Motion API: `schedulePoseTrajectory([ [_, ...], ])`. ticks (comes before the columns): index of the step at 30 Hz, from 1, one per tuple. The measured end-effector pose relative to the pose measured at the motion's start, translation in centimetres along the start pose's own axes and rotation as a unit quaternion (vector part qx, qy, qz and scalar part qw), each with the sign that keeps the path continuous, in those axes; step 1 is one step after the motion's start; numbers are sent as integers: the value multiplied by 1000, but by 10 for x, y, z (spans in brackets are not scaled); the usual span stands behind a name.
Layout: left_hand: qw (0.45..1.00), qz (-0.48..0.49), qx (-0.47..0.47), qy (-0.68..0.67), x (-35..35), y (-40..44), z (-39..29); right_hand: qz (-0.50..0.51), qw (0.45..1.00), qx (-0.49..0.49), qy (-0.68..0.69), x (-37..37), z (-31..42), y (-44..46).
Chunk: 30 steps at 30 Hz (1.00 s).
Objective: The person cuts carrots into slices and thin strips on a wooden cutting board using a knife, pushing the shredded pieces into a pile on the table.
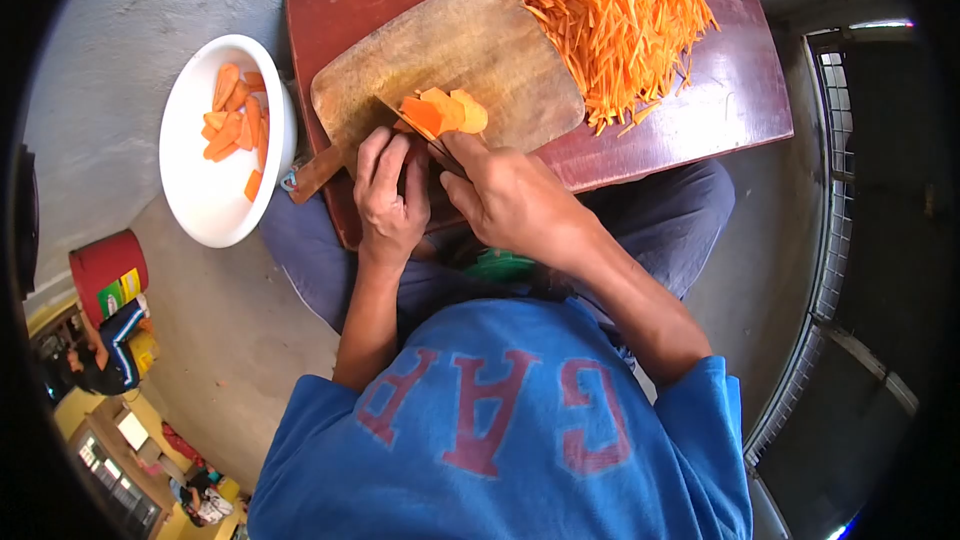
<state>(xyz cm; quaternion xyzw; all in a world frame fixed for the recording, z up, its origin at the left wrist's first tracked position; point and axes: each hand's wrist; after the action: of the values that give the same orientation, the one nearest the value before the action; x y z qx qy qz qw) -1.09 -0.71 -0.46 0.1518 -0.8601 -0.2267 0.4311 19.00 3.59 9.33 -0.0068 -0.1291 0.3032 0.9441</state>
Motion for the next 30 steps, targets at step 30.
schedulePoseTrajectory([
  [30,1000,-8,0,0,2,1,-2,6,998,26,-51,-2,-5,21],
])
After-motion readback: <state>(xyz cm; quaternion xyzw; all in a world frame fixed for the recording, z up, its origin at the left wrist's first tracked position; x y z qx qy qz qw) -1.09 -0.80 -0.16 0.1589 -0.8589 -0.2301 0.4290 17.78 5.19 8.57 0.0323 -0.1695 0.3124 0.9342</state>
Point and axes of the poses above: each hand's wrist, its own y-axis towards the middle knuckle, its own x-axis out of the back of the hand, z = x × y, and after that the axes turned 11 degrees about y, right-handed
